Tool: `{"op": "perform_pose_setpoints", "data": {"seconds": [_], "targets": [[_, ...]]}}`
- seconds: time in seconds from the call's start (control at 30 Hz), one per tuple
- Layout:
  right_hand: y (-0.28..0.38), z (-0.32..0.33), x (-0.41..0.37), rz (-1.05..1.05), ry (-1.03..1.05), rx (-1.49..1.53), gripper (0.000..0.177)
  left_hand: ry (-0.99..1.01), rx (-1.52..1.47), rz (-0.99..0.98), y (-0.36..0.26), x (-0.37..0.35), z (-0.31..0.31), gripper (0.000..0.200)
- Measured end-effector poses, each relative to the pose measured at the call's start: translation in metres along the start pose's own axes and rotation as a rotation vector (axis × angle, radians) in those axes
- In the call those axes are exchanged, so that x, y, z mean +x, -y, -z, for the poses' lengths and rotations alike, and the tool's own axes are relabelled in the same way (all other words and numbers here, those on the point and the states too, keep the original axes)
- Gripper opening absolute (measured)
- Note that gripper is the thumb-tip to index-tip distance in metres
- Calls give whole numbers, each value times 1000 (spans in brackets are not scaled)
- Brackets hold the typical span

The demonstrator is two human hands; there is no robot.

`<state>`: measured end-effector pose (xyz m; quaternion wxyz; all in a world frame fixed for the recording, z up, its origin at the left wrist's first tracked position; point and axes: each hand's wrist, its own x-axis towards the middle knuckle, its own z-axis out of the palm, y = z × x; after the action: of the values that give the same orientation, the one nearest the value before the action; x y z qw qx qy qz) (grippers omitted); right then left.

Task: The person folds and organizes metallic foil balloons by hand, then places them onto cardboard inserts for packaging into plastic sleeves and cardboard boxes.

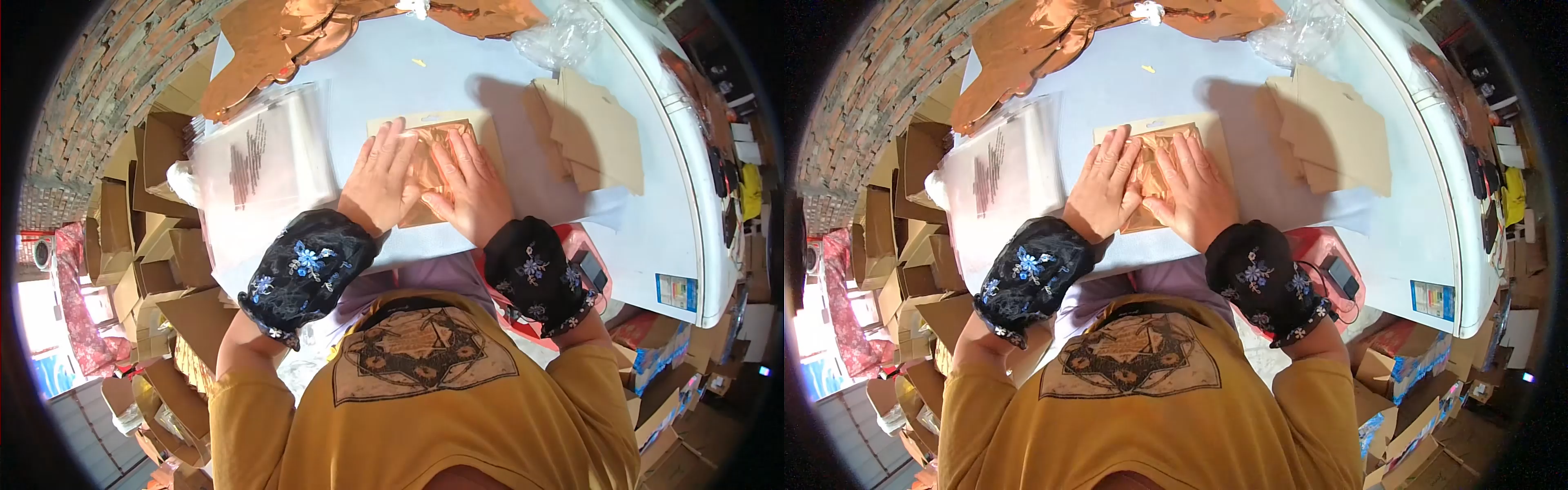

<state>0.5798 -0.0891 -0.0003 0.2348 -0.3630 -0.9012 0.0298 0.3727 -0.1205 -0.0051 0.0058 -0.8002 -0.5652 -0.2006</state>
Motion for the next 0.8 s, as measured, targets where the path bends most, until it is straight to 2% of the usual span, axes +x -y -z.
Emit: {"op": "perform_pose_setpoints", "data": {"seconds": [0.17, 0.23, 0.47, 0.53, 0.63, 0.73, 0.8], "targets": [[0, 1, 2, -17, -3, 49, 72, -47, -151, 24, -16, -6, 25, 63], [0, 0, 1, -3, -8, 47, 70, 10, -6, -24, -20, -19, 9, 61], [3, 10, 16, -12, -70, 12, 65, 21, 82, -33, -19, -21, 3, 62], [-8, -5, 15, -12, -48, -9, 64, 19, 78, -38, -19, -20, 3, 62], [-9, -9, 12, -23, -27, -5, 64, -67, -113, 15, -24, -19, 13, 58], [-10, -7, 14, -25, -25, 6, 64, -256, -368, 292, -22, -28, 10, 50], [-9, -7, 13, -25, -21, 14, 64, -212, -280, 266, -18, -32, 11, 48]]}}
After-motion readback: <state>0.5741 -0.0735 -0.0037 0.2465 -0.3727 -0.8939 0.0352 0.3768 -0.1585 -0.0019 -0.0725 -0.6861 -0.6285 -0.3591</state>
